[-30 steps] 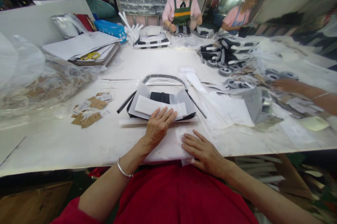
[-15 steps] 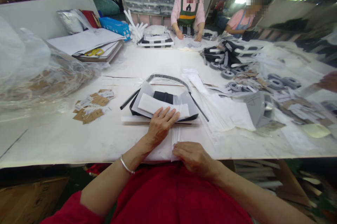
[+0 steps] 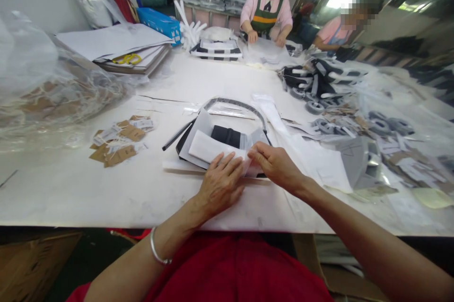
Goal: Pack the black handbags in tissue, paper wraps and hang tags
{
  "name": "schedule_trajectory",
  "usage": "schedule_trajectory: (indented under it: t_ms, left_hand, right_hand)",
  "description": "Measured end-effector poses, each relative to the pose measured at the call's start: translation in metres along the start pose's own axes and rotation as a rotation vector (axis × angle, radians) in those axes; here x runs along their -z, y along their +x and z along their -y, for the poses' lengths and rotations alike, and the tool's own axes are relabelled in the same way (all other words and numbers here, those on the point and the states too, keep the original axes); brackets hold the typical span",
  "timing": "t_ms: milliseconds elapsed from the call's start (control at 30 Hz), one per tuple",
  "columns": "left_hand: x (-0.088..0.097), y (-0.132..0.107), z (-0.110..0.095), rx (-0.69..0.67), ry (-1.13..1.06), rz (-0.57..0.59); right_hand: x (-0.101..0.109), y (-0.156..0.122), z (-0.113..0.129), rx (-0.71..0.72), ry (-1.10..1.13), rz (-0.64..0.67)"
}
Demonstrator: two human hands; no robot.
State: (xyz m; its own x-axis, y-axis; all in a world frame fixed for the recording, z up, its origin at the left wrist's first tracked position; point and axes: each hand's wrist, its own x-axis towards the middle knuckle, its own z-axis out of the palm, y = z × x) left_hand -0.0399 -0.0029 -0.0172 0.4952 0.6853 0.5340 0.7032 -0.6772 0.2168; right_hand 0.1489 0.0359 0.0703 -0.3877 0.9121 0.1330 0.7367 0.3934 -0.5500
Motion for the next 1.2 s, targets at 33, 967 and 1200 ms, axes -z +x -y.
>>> schedule_trajectory:
  t_ms: [33, 967, 1200]
  left_hand:
    - [0.002, 0.002, -0.002, 0.034, -0.034, -0.004]
    - [-0.010, 0.029, -0.015, 0.251, 0.092, -0.144]
    - [-0.010, 0.024, -0.011, 0.129, 0.086, -0.092]
  right_hand:
    - [0.000, 0.004, -0.001, -0.020, 0.004, 0.014]
    - [-0.037, 0.035, -0.050, -0.056, -0.036, -0.016]
    - [-0.038, 0.038, -0.053, -0.150, 0.001, -0.015]
